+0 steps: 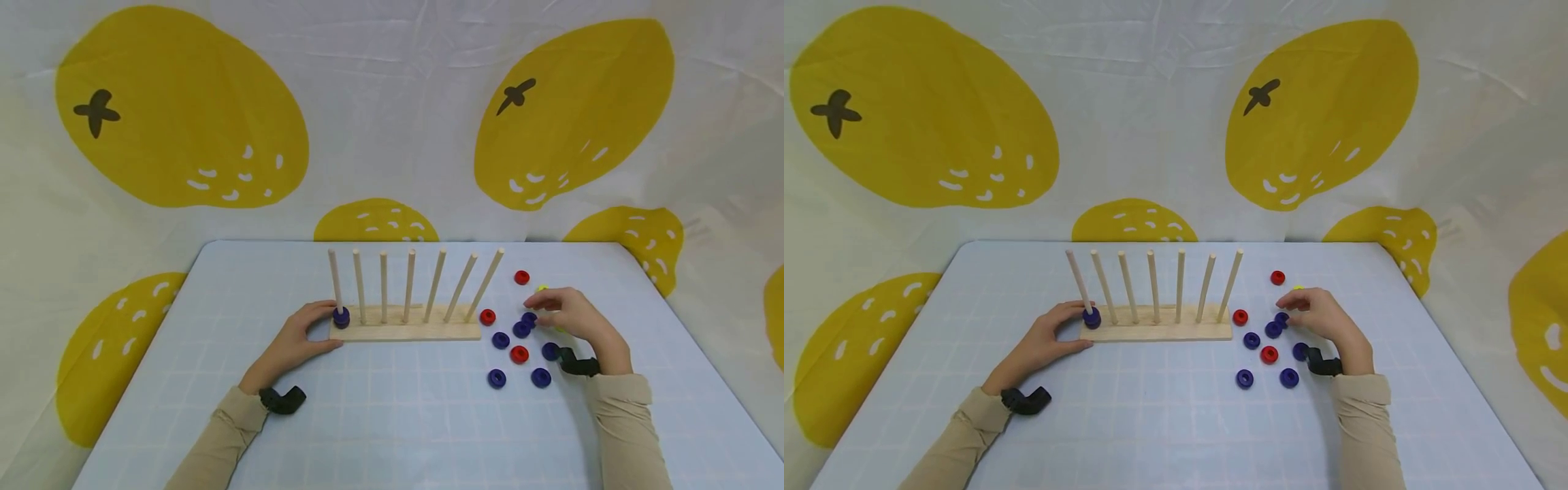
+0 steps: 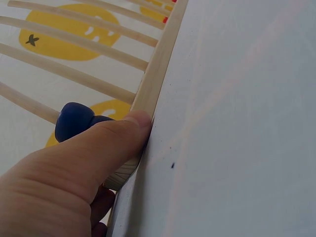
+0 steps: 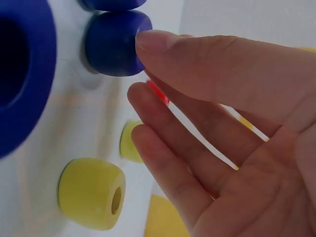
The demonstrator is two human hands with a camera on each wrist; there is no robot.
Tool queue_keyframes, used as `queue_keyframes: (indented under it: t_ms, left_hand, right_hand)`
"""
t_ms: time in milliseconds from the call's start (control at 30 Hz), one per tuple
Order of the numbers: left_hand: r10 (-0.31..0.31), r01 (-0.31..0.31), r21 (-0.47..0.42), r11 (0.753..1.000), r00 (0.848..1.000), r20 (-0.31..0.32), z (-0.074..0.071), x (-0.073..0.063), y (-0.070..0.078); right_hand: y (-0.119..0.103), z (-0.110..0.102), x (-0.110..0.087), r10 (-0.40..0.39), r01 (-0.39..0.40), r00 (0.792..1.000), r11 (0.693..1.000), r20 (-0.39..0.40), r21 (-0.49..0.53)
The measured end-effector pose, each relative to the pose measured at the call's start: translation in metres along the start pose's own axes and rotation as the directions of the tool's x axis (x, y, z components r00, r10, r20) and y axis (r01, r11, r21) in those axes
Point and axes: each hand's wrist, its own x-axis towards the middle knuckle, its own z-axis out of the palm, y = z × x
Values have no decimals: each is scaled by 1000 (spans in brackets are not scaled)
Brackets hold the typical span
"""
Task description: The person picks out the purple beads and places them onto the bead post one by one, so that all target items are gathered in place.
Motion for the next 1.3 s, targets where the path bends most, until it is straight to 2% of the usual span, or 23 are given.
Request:
queue_keyframes:
  t_ms: [167, 800, 1300]
  left_hand:
    - [3, -3, -5, 1000, 1000, -4, 0, -1, -1]
    - [-9, 9, 12, 1000, 1000, 9, 1, 0, -2]
    - [-5, 5, 13, 1000, 1000, 8, 1, -1, -2]
  right_hand:
    - [2, 4, 1, 36, -36, 999, 999, 25, -5]
    - [4, 9, 1, 25, -26, 999, 1000, 40, 8]
    - [6, 10, 3, 49, -49, 998, 999, 48, -6]
